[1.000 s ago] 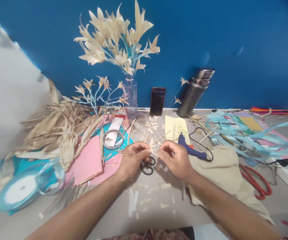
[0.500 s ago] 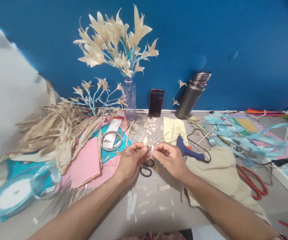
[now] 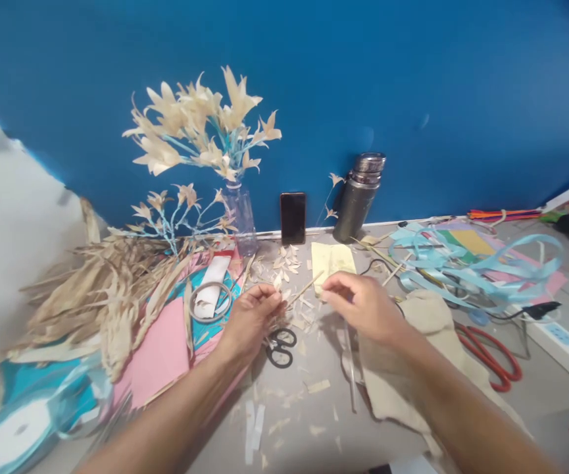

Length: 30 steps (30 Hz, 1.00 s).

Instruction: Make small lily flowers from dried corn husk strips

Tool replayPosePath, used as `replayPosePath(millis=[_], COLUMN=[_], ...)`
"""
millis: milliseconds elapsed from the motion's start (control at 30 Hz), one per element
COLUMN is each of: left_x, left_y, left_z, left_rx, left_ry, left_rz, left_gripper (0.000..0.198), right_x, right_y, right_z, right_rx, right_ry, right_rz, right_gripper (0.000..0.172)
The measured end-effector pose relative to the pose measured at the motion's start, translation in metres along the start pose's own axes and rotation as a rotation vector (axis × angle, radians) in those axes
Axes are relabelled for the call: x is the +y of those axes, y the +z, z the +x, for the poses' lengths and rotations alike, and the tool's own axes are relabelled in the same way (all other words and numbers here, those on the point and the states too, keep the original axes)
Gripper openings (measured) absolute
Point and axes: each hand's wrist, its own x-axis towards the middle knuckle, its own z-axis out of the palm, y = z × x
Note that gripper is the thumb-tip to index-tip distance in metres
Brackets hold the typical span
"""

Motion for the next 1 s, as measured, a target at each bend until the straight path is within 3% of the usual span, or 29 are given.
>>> replayPosePath(millis=[100, 200, 400, 567, 667, 833, 1000], left_x=[0.008, 0.005, -0.021, -0.030, -0.031, -0.036, -0.038], left_y=[0.012, 0.034, 0.070, 0.071, 0.070, 0.069, 0.067], left_z=[0.029, 0.066, 0.128, 0.139, 0.137, 0.133, 0.132], left_rx=[-0.030, -0.032, -0.018, -0.015, -0.013, 0.002, -0.019], left_ry=[0.039, 0.055, 0.065, 0.069, 0.086, 0.135, 0.163], left_rz=[0.121, 0.245, 0.373, 0.482, 0.530, 0.554, 0.482], left_gripper=[0.031, 0.030, 0.026, 0.024, 0.020, 0.017, 0.015], right_x=[0.017, 0.039, 0.070, 0.079, 0.082, 0.101, 0.117], right_y=[-0.037, -0.045, -0.026, -0.020, -0.024, -0.045, -0.054], right_z=[-0.002, -0.008, -0.013, -0.012, -0.012, -0.012, -0.016], right_rx=[-0.028, -0.140, -0.210, -0.183, -0.133, -0.030, 0.063], right_ry=[0.034, 0.095, 0.059, 0.019, 0.003, -0.012, 0.171], right_rz=[-0.432, -0.667, -0.694, -0.660, -0.562, -0.239, 0.379], right_gripper=[0.012, 0.014, 0.022, 0.015, 0.013, 0.023, 0.039])
